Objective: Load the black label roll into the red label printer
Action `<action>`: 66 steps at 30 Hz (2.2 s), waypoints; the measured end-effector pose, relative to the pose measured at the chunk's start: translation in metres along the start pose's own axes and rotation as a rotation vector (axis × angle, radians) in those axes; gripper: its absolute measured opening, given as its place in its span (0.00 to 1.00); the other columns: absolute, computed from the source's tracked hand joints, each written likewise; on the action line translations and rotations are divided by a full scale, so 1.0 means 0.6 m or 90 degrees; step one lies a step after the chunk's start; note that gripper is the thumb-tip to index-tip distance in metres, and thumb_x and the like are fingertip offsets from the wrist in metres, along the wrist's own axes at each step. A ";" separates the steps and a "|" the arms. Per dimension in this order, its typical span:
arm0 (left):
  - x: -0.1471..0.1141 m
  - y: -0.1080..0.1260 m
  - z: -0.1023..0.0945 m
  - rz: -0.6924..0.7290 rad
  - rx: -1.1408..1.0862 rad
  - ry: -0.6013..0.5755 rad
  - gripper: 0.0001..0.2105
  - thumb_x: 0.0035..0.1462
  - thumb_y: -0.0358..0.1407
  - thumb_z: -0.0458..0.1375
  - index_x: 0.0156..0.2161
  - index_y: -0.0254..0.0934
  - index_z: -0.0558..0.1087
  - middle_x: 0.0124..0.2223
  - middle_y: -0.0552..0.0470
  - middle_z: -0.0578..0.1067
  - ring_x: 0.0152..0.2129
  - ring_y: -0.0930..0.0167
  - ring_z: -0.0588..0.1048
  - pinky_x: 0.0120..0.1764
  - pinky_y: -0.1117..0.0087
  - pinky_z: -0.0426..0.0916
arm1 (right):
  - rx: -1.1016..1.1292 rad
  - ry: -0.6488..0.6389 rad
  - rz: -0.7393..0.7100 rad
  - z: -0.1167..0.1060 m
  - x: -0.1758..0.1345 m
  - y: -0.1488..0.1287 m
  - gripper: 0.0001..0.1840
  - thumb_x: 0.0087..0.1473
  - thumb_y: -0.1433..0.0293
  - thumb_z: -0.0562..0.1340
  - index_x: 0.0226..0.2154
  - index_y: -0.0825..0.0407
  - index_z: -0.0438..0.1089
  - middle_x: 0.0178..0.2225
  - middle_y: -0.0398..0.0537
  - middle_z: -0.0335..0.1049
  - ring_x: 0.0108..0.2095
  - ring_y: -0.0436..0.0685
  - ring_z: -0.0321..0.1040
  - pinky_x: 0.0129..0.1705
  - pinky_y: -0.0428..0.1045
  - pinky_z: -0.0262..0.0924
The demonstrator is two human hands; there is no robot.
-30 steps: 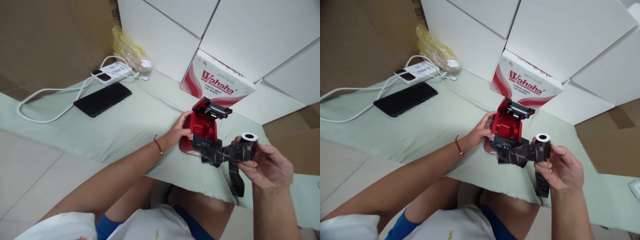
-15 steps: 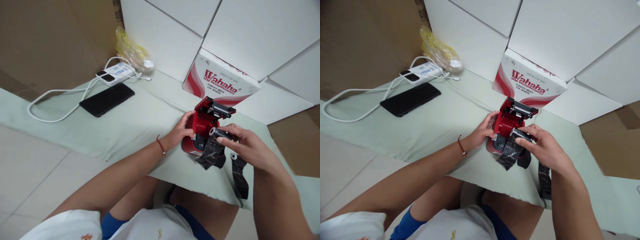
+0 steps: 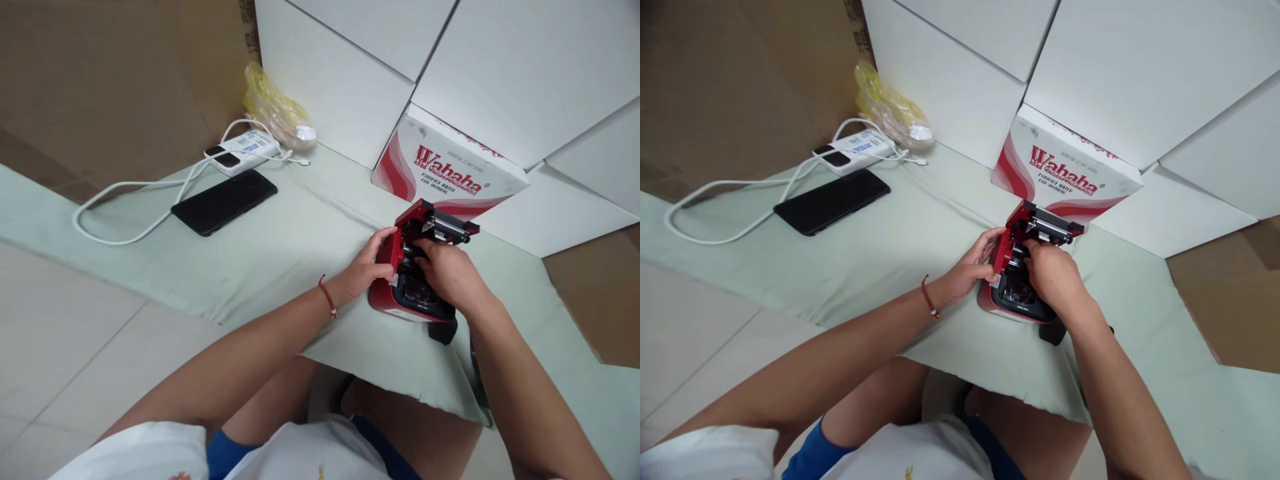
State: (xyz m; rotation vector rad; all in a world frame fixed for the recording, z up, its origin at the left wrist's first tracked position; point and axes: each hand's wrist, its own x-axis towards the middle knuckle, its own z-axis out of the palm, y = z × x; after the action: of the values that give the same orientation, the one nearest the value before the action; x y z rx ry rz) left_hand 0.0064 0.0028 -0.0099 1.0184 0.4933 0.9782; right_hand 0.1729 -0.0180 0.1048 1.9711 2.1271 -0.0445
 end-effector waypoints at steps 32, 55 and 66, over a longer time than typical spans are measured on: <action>-0.108 -0.022 0.074 0.633 0.919 0.010 0.20 0.62 0.36 0.62 0.60 0.47 0.75 0.49 0.51 0.82 0.54 0.66 0.74 0.66 0.61 0.59 | 0.226 0.363 -0.134 -0.011 -0.033 0.045 0.23 0.73 0.61 0.54 0.61 0.49 0.74 0.54 0.57 0.80 0.55 0.69 0.74 0.60 0.66 0.68; -0.098 -0.002 0.067 0.701 0.763 -0.008 0.18 0.60 0.31 0.59 0.55 0.40 0.74 0.43 0.49 0.77 0.46 0.65 0.73 0.56 0.60 0.65 | 0.323 0.432 -0.283 0.114 -0.167 0.023 0.35 0.64 0.84 0.55 0.68 0.45 0.69 0.61 0.54 0.76 0.61 0.62 0.71 0.63 0.63 0.68; -0.054 0.005 0.022 0.187 0.217 0.038 0.40 0.52 0.36 0.65 0.70 0.48 0.62 0.71 0.46 0.62 0.71 0.54 0.57 0.75 0.49 0.47 | 0.324 0.445 -0.270 0.127 -0.238 0.010 0.31 0.62 0.88 0.57 0.62 0.52 0.73 0.57 0.54 0.79 0.61 0.57 0.73 0.66 0.58 0.65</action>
State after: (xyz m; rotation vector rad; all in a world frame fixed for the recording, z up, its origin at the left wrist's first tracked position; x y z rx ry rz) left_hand -0.0014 -0.0310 -0.0034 1.3993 0.5827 1.2137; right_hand 0.1990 -0.1712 0.0595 1.9128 3.2416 0.0429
